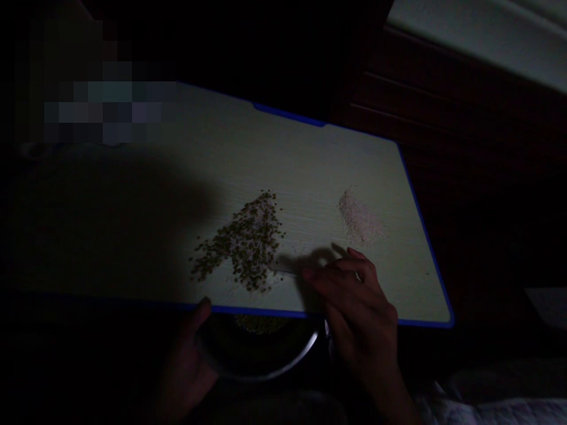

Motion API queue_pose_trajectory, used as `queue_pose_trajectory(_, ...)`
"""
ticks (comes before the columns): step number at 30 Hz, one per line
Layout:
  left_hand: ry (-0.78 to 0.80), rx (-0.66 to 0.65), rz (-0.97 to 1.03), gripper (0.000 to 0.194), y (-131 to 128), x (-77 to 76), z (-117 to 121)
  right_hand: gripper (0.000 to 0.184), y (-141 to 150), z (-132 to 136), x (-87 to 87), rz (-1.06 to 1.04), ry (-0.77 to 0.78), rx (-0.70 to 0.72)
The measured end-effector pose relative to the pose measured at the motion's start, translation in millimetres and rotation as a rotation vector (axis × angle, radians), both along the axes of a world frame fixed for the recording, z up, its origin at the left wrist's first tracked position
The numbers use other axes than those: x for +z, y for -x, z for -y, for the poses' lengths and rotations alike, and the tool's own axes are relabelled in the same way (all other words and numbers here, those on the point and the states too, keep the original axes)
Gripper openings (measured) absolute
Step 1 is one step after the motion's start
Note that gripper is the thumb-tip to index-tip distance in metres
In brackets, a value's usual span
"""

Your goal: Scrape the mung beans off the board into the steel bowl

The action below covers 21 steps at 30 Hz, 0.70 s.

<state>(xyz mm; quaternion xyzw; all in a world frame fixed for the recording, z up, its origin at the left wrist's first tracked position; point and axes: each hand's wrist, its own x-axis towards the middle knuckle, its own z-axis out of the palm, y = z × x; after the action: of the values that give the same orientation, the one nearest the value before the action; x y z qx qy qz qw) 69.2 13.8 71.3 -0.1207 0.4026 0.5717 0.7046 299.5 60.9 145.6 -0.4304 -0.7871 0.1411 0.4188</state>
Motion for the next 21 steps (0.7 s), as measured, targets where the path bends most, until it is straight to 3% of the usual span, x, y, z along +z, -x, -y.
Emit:
queue_pose_trajectory(6, -0.094, -0.023, 0.022, 0.009, 0.6, -5.9, 1.5, 0.039, -5.4, 7.5, -0.8, -0.107, 0.06, -0.048)
queue_pose_trajectory(12, -0.045, -0.038, 0.005, 0.022, 0.3, -3.5, 0.2, 0.04, -6.7, 19.1, -4.9, -0.204, 0.058, -0.177)
queue_pose_trajectory(21, 0.036, 0.002, -0.015, 0.017, 0.0, -6.8, 4.3, 0.042, -11.2, 27.4, -6.0, -0.152, 0.06, -0.109)
